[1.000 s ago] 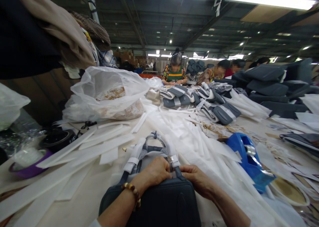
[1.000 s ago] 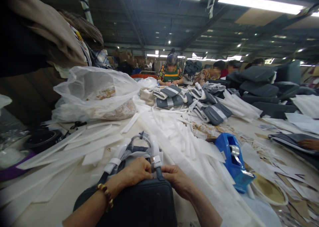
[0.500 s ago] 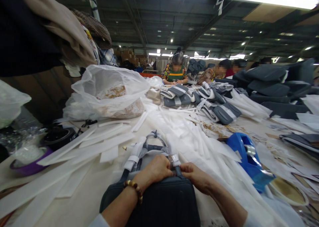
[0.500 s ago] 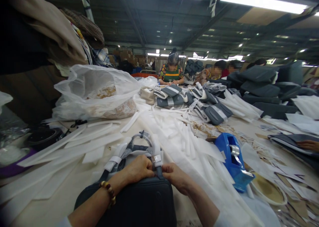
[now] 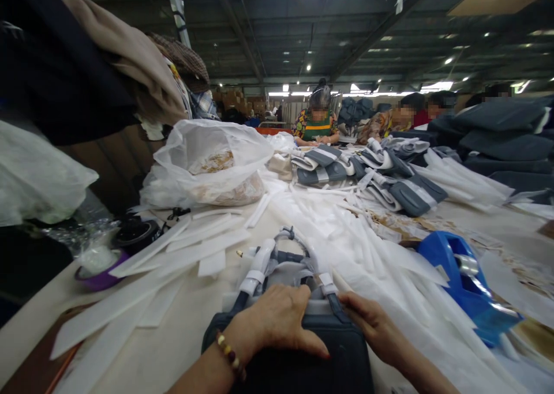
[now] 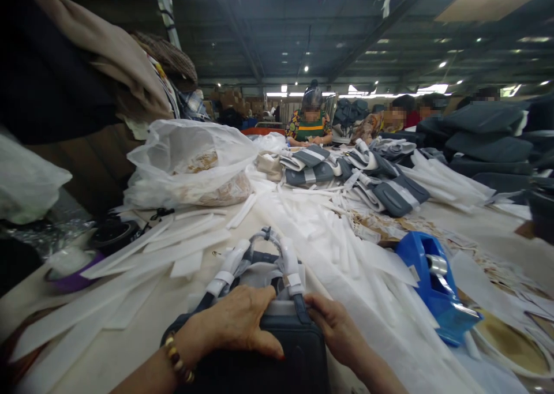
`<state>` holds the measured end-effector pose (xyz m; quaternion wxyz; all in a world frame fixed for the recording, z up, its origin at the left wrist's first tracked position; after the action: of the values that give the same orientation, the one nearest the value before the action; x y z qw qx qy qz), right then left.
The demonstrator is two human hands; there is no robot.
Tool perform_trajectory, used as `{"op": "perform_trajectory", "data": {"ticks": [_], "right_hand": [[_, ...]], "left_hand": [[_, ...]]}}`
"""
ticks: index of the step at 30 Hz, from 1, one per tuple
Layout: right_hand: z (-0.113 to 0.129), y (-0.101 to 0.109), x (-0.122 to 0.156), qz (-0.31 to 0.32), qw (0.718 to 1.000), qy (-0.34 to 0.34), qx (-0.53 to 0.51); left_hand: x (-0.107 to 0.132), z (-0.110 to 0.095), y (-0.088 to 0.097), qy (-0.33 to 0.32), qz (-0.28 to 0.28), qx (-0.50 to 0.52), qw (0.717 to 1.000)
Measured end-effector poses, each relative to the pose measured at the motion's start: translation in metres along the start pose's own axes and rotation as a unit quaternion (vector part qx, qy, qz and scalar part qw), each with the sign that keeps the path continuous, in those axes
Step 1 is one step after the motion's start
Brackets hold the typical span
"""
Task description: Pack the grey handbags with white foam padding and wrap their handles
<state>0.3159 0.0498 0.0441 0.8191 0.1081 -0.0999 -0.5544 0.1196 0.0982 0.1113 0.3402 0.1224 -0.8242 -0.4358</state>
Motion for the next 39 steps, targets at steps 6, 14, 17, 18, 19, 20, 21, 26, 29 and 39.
{"op": "perform_trajectory", "data": {"ticks": [6, 14, 17, 18, 19, 20, 21, 26, 29, 39], "right_hand": [[-0.009, 0.002, 0.005, -0.061, 0.994, -0.009, 0.093], [-0.021, 0.0, 0.02, -0.118, 0.988, -0.012, 0.1], [-0.021, 0.0, 0.023, -0.126, 0.987, -0.015, 0.1], [-0.02, -0.001, 0.024, -0.125, 0.987, -0.019, 0.097], [-0.019, -0.001, 0.025, -0.119, 0.988, -0.024, 0.09], [-0.018, 0.0, 0.027, -0.111, 0.99, -0.028, 0.08], [-0.015, 0.0, 0.028, -0.098, 0.992, -0.035, 0.064], [0.003, -0.004, 0.028, -0.023, 0.982, -0.063, -0.175], [0.014, -0.018, 0.021, -0.019, 0.968, -0.058, -0.242], [-0.002, -0.043, 0.014, -0.082, 0.974, -0.123, -0.171]], "left_hand": [[-0.002, 0.004, -0.002, -0.019, -0.025, -0.018, 0.999], [-0.001, 0.006, -0.005, -0.007, -0.041, -0.021, 0.999], [0.001, 0.004, -0.005, 0.006, -0.037, -0.038, 0.999], [0.002, 0.003, -0.005, 0.005, -0.035, -0.049, 0.998], [0.002, 0.001, -0.005, 0.002, -0.032, -0.061, 0.998], [0.003, 0.0, -0.004, -0.005, -0.03, -0.073, 0.997], [0.003, -0.001, -0.004, -0.013, -0.027, -0.083, 0.996], [0.001, 0.0, -0.005, -0.053, -0.02, -0.125, 0.991], [-0.004, 0.0, -0.006, -0.06, -0.02, -0.13, 0.989], [0.057, 0.046, -0.018, -0.01, -0.315, -0.05, 0.948]]}}
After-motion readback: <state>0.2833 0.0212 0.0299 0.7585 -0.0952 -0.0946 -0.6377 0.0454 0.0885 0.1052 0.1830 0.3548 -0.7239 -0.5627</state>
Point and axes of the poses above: each hand's wrist, its own x-axis away from the middle knuckle, its own y-axis out of the back of the hand, z = x × y, the point moved 2 cm from there along -x, towards the middle knuckle, and after that the axes turned 13 degrees about z, right-handed, at the moved point
